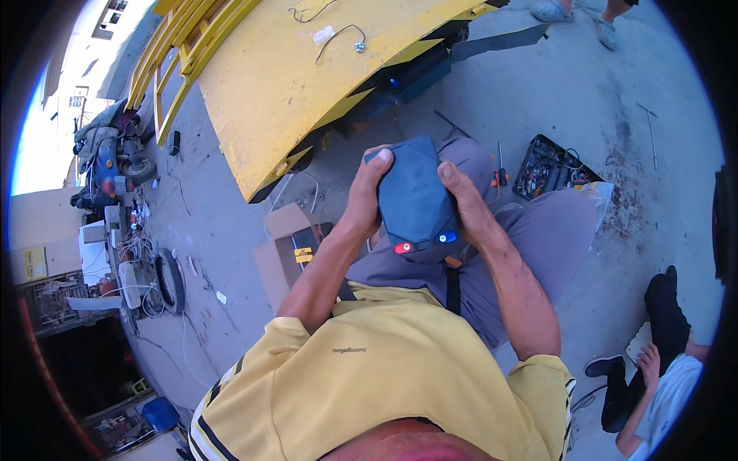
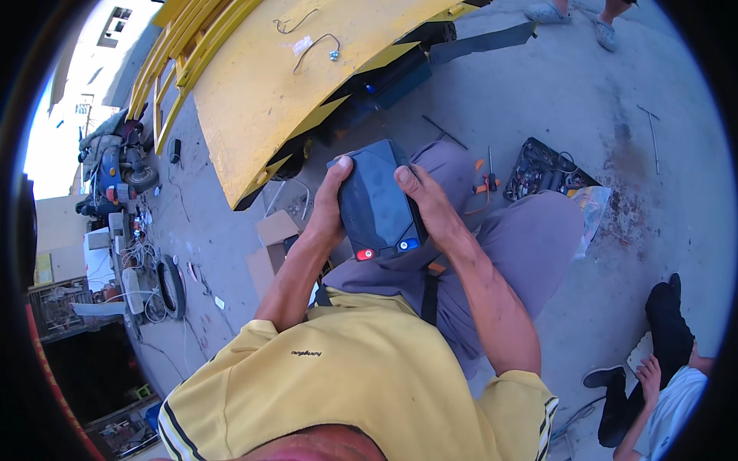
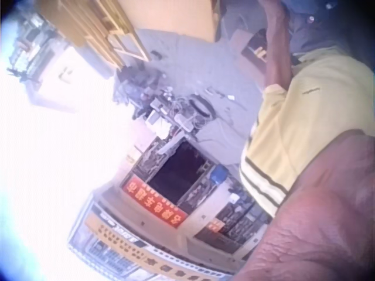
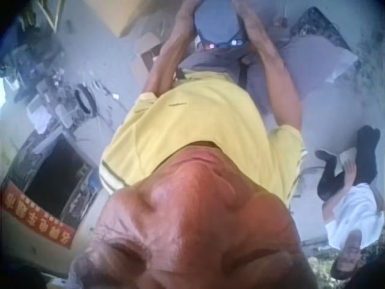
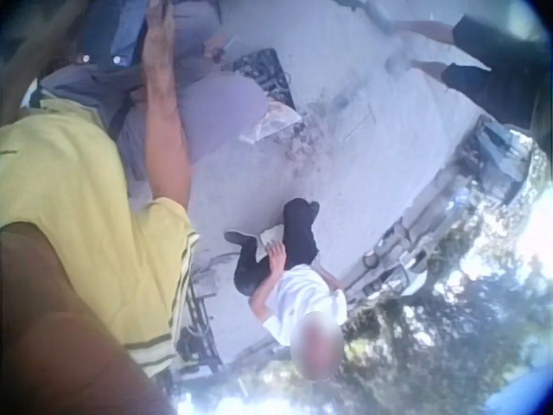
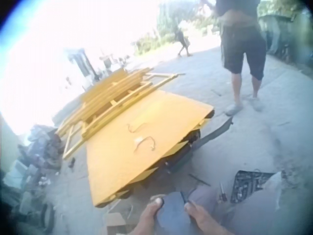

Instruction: The person sits on the ground and installs a small black electronic device with red and blue terminals onto a yellow metal structure. They use a screwdriver to secure the device and connect wires to its terminals.

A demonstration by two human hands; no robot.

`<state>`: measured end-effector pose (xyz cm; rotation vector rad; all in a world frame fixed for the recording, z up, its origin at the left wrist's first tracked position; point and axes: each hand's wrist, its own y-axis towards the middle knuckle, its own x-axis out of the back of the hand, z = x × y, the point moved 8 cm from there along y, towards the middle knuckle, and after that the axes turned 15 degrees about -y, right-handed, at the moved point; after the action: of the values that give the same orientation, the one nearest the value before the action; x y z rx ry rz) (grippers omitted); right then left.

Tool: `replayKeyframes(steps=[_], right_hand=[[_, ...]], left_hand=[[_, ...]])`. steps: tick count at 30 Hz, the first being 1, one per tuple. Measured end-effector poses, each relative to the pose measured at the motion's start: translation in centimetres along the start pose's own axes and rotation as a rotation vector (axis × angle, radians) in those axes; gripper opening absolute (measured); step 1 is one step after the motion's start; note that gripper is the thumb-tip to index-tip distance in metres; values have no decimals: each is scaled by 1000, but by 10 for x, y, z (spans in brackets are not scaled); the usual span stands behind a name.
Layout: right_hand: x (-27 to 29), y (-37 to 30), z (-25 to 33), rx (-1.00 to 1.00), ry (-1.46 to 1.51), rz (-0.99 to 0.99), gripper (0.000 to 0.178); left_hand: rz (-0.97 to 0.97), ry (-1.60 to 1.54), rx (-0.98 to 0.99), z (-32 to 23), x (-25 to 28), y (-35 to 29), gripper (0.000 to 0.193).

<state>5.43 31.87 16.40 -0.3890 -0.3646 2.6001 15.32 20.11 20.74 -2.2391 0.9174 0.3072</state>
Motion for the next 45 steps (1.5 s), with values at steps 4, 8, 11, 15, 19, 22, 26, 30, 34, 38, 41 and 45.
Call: replayKeyframes(steps=[4,8,11,15,19,22,26,30,34,38,41,45], right_hand=[[8,-3,0,-70,65,-83,85],[24,5,-18,-116,135,-188,79],[29,13,-26,-113,340,-250,74],[31,25,-18,-74,510,-270,73],[43,43,-15,3,550,-341,74],[38,42,1,29,625,-368,73],[39,49,1,41,634,-428,69],[41,55,-9,42,628,-445,70],[45,54,-17,36,628,-441,72],[52,49,-22,78,657,-467,74],[54,42,-18,101,675,-506,65],[60,35,-8,148,742,-505,63]], left_hand=[[114,354,-73,5,0,29,73],[161,216,12,20,11,68,85],[28,98,72,21,28,117,84],[-215,242,-155,6,81,196,65],[-243,260,-148,-1,82,236,35],[-272,285,-179,-2,90,241,25],[-272,237,-246,2,108,235,22],[-350,208,-265,2,117,217,18],[-339,334,-327,-7,126,221,20],[-307,411,-335,-10,112,214,24],[-318,395,-315,-10,113,210,29],[-309,378,-344,-9,112,200,41]])
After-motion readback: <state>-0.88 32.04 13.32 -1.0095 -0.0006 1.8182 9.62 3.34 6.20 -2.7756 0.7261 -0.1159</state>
